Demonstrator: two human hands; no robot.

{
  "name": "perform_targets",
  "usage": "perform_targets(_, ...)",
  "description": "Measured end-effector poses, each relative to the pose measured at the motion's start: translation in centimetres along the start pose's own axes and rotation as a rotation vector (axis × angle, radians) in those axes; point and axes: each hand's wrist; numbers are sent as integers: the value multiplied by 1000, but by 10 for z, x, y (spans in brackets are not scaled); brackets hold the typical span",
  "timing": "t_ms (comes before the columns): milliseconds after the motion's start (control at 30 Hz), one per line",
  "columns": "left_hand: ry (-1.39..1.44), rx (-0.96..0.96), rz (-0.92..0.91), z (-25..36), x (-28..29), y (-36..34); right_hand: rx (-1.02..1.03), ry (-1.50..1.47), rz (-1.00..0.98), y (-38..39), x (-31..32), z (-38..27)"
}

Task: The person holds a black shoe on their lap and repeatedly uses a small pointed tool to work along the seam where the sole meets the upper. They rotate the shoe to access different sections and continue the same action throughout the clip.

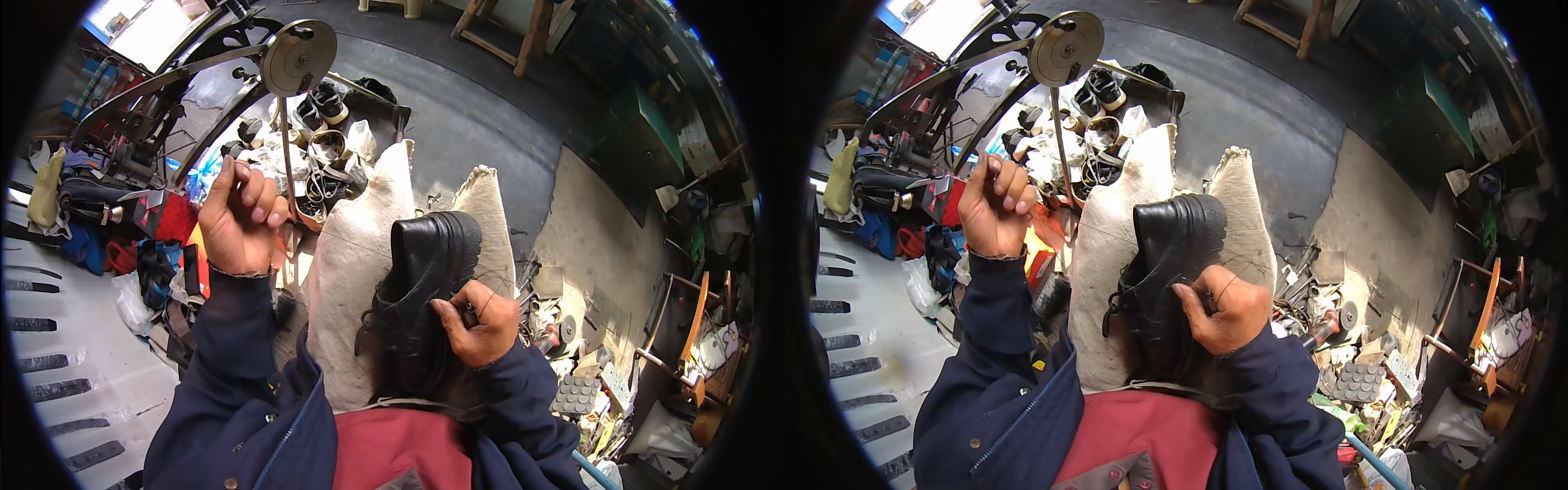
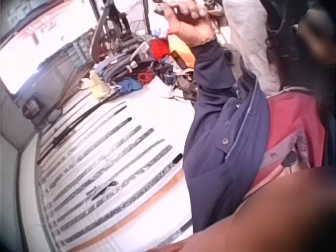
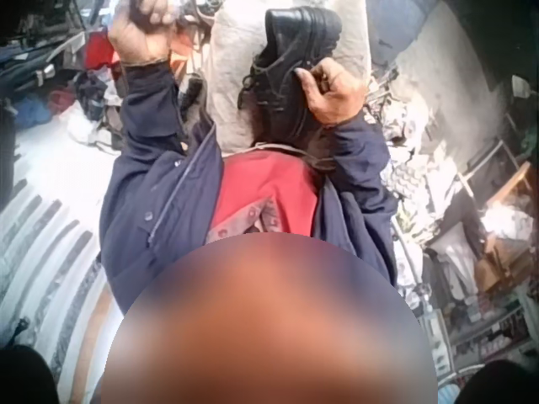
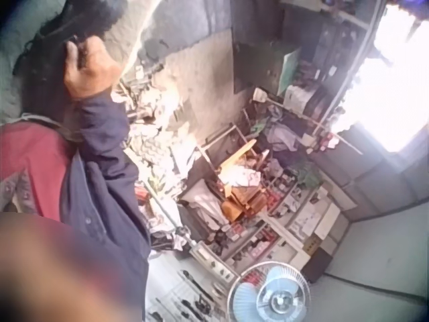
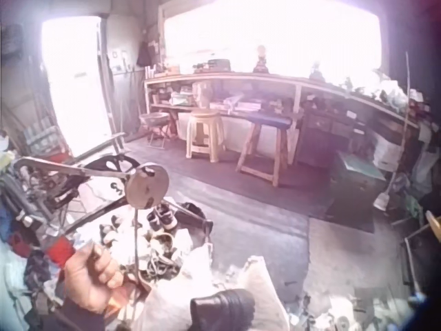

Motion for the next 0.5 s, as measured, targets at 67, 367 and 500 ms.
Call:
perform_targets(67, -18, -28, 37, 10, 5, -18, -6, 30, 22, 1, -3, 0)
perform_targets(367, -193, -122, 158, 59, 56, -50, 85, 21, 65, 1, -11, 2)
perform_targets(500, -361, -78, 320, 63, 100, -35, 116, 49, 66, 0, -15, 4)
Point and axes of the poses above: each hand's wrist, its own y-axis away from the middle knuckle, its own x-axis out of the back of the hand, z = x × y, and after that the axes turned 11 degrees about y, right-handed
